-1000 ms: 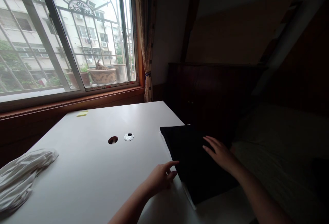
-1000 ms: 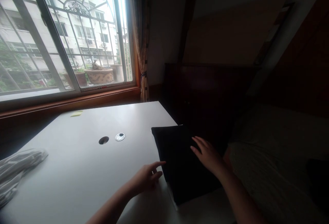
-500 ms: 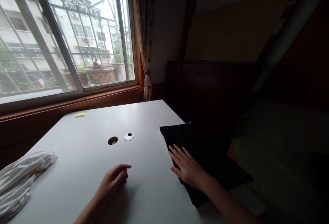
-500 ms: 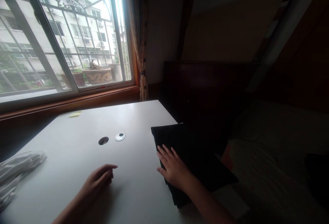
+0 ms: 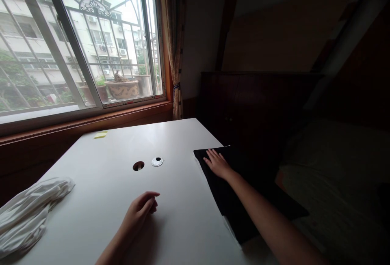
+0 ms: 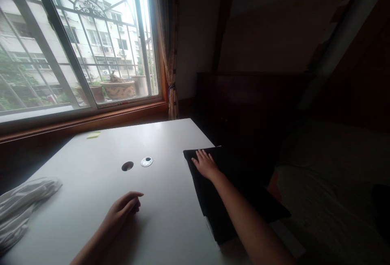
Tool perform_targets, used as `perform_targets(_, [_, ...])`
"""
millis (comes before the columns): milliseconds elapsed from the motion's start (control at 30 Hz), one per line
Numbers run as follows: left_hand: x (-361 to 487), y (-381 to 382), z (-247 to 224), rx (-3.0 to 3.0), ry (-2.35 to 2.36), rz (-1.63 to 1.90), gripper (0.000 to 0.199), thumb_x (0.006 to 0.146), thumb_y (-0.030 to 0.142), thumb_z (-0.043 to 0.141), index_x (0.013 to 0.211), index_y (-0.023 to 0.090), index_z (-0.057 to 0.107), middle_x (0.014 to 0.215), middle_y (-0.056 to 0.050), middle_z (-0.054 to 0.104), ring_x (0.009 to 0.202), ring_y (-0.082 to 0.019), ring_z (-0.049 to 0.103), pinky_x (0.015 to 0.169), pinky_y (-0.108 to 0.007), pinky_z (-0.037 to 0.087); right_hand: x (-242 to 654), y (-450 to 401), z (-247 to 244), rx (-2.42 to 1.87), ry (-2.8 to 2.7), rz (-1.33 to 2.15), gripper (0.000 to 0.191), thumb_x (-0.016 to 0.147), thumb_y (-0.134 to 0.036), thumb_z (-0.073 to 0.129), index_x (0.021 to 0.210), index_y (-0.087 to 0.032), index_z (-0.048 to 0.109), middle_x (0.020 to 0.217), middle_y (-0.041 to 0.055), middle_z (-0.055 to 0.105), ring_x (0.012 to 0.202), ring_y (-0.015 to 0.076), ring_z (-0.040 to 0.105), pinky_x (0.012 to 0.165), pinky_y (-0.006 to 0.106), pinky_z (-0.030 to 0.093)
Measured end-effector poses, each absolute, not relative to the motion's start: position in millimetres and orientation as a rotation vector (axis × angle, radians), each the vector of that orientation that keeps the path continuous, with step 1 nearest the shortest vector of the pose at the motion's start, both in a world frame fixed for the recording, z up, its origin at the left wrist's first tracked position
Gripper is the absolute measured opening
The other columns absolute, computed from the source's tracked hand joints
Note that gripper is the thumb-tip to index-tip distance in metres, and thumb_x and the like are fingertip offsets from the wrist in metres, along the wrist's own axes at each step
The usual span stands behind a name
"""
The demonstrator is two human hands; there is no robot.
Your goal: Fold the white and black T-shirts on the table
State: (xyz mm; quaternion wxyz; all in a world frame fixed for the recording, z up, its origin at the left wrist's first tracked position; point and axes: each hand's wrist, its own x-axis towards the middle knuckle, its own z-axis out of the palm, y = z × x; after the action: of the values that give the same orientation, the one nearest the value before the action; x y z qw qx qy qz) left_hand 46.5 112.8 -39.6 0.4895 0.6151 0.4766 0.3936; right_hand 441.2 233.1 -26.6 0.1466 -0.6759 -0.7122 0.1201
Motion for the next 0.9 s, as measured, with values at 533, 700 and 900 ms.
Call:
perform_targets(533, [48.4,113.2,-40.5,1.586,1.152,0.898,0.041,0.096,0.055,0.053,0.106,0.022,0.074,0.084,-0.005,0.07,0.077,-0.021,0.068,0.076,-0.033,0.054,373.9,219.9,-41.3,-1.471,-2.598,0.082,0.058,0.1,-0.049,0.048,0.151,-0.021,0.053,0.166,0.0079,0.036,0.157,0.0272,0.023,0.129,0.048,0.01])
perform_targets(700, [49.1,111.9,-37.1,1.574,1.147,0.916,0.042,0.094,0.057,0.054,0.105,0.022,0.075,0.085,-0.005,0.071,0.078,-0.021,0.068,0.076,-0.034,0.054,383.8,228.9,-29.3,-1.313,-2.247,0.417,0.057,0.105,-0.052,0.035,0.15,-0.024,0.054,0.163,0.0058,0.042,0.151,0.0247,0.037,0.128,0.047,0.023])
perform_targets(900, [48.8,112.9,-38.0,1.585,1.156,0.895,0.041,0.094,0.055,0.054,0.106,0.021,0.074,0.086,-0.006,0.07,0.079,-0.021,0.068,0.076,-0.033,0.054,446.4,254.4,-18.2,-1.34,-1.344,1.065,0.054,0.101,-0.049,0.048,0.147,-0.02,0.053,0.144,0.0153,0.062,0.133,0.0294,0.06,0.117,0.051,0.044])
